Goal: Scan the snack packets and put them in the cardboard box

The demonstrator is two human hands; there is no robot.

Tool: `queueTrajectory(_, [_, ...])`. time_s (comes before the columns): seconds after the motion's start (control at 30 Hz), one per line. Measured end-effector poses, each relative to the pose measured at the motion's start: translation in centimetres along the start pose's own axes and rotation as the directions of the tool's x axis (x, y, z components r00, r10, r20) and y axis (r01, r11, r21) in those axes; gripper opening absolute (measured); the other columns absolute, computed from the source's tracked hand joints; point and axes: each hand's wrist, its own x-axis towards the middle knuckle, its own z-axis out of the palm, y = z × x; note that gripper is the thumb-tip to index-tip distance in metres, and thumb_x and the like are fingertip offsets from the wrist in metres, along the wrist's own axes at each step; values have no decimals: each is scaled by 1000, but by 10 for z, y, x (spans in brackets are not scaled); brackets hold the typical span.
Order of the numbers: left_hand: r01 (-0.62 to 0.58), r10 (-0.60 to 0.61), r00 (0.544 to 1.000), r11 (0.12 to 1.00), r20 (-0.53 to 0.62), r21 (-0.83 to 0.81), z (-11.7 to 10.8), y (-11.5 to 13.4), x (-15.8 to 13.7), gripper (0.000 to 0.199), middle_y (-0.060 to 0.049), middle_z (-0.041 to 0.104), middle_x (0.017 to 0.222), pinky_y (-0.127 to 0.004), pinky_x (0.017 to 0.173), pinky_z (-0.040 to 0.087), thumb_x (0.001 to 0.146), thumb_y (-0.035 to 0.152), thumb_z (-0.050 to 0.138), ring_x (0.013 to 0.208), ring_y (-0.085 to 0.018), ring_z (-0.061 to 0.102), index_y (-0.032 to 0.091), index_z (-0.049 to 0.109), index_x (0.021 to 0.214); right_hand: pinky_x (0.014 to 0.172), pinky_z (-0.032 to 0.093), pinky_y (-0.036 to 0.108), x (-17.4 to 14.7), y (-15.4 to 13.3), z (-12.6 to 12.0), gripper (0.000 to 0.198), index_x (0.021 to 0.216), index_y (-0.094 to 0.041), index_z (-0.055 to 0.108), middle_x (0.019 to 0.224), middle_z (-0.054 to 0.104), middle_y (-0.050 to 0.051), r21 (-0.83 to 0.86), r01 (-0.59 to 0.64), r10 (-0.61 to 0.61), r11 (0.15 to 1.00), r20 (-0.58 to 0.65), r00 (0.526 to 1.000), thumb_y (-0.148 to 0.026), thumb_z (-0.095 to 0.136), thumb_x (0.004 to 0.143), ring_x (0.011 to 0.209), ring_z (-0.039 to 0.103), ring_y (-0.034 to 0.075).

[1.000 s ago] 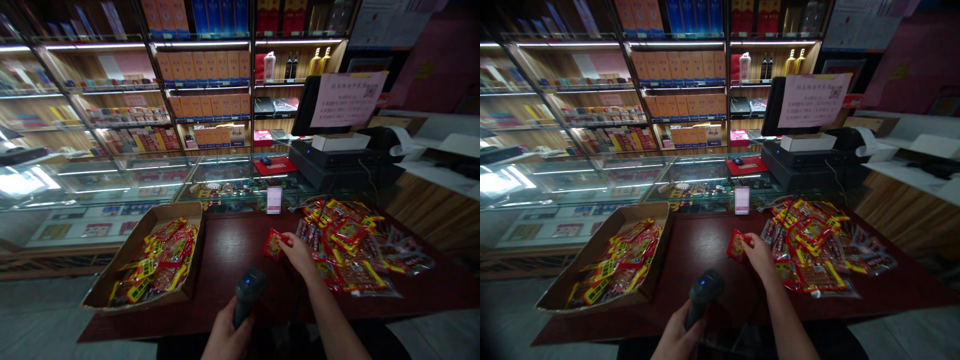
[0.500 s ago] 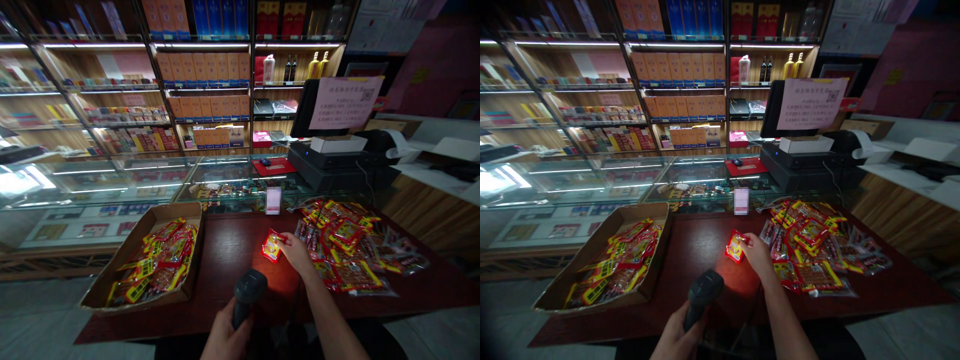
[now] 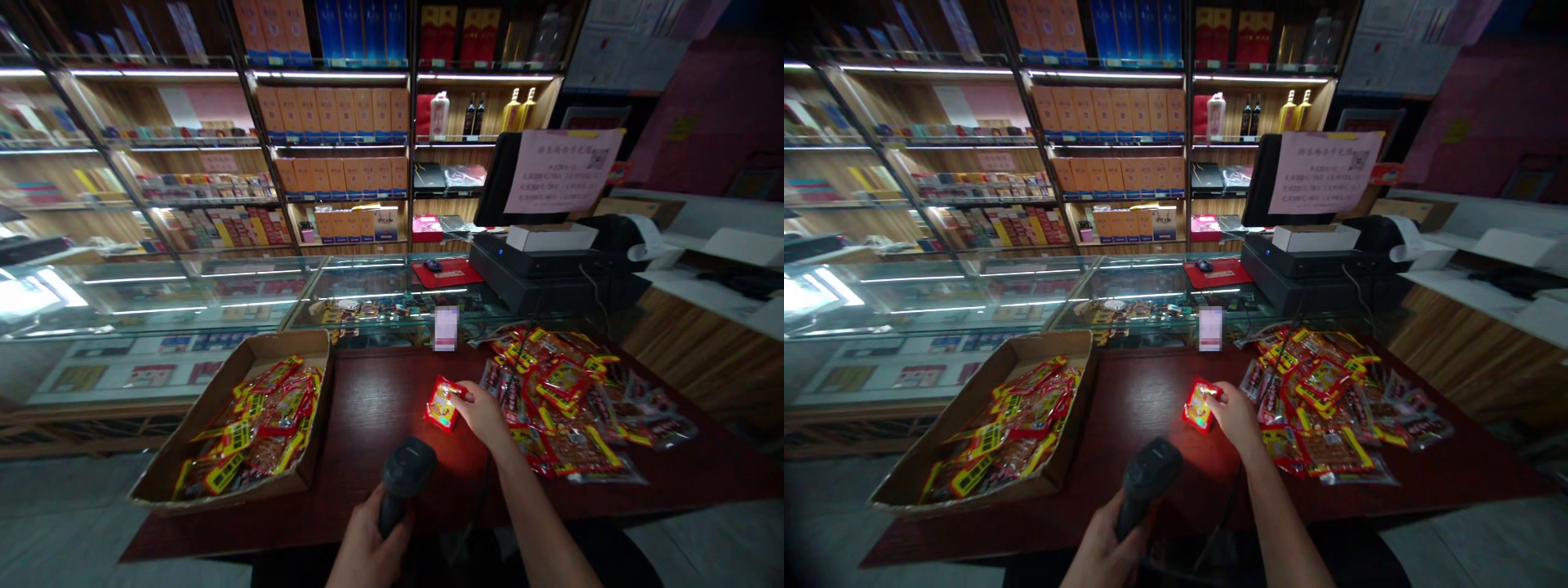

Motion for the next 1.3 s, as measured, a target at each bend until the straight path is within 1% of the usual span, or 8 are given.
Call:
queueTrajectory(0.17, [-14, 13, 999, 999, -34, -33, 3, 3, -3, 24, 8, 47, 51, -19, 37, 30, 81, 37, 64, 38, -9, 39, 16, 65, 92, 74, 58, 33, 1, 4, -1, 20, 94, -22, 65, 90, 78, 6, -15, 5, -5, 1000, 12, 1000, -33, 59, 79, 88, 75, 26])
queueTrajectory(0.3, [-2, 2, 1000, 1000, 0, -2, 1, 1, -1, 23, 8, 46, 52, -20, 39, 31, 82, 35, 62, 39, -9, 39, 15, 64, 95, 74, 57, 32, 3, 10, -1, 21, 96, -22, 64, 91, 78, 6, -60, 18, -17, 998, 22, 1000, -33, 58, 80, 88, 75, 25])
queueTrajectory(0.4, [13, -12, 999, 1000, 40, -5, 1, -3, 1, 29, 8, 46, 54, -20, 38, 32, 81, 36, 62, 40, -9, 40, 15, 63, 100, 75, 58, 32, 4, 12, -1, 20, 97, -22, 64, 91, 78, 6, -43, -1, 3, 999, 27, 1000, -33, 59, 80, 88, 75, 25])
queueTrajectory(0.53, [6, -6, 1000, 1000, 11, -10, 2, -8, 3, 31, 8, 46, 54, -20, 37, 31, 82, 39, 62, 38, -9, 39, 15, 63, 102, 75, 58, 35, 4, 12, 1, 22, 96, -22, 64, 93, 78, 7, 22, -13, 13, 1000, 21, 1000, -34, 61, 79, 88, 75, 26])
queueTrajectory(0.67, [-8, 7, 999, 1000, 32, 24, 2, -12, 5, 31, 8, 47, 54, -19, 37, 32, 83, 40, 63, 39, -9, 41, 15, 62, 101, 74, 59, 35, 4, 14, 2, 20, 94, -22, 64, 89, 79, 7, 66, 3, -4, 998, 20, 1000, -33, 63, 77, 87, 75, 27])
queueTrajectory(0.9, [-25, 22, 998, 999, 54, 39, -2, -16, 7, 28, 8, 46, 54, -19, 36, 32, 85, 38, 62, 38, -9, 41, 15, 61, 100, 75, 58, 34, 6, 17, 2, 20, 94, -22, 65, 91, 78, 6, 27, 17, -17, 999, 13, 1000, -34, 63, 78, 88, 75, 27])
queueTrajectory(1.1, [-24, 22, 999, 999, 46, 35, -1, -14, 6, 26, 8, 47, 54, -19, 37, 32, 85, 37, 61, 39, -9, 42, 15, 62, 100, 74, 58, 33, 8, 20, 2, 21, 96, -22, 65, 91, 78, 6, -13, 9, -9, 1000, 48, 999, -34, 61, 79, 87, 75, 26])
queueTrajectory(1.3, [-8, 7, 1000, 999, 25, 33, 2, -10, 5, 27, 7, 48, 55, -20, 38, 33, 85, 36, 59, 39, -10, 42, 15, 60, 101, 73, 58, 34, 5, 16, 5, 22, 96, -23, 64, 91, 79, 5, 57, -26, 24, 998, 41, 999, -36, 62, 78, 86, 75, 25])
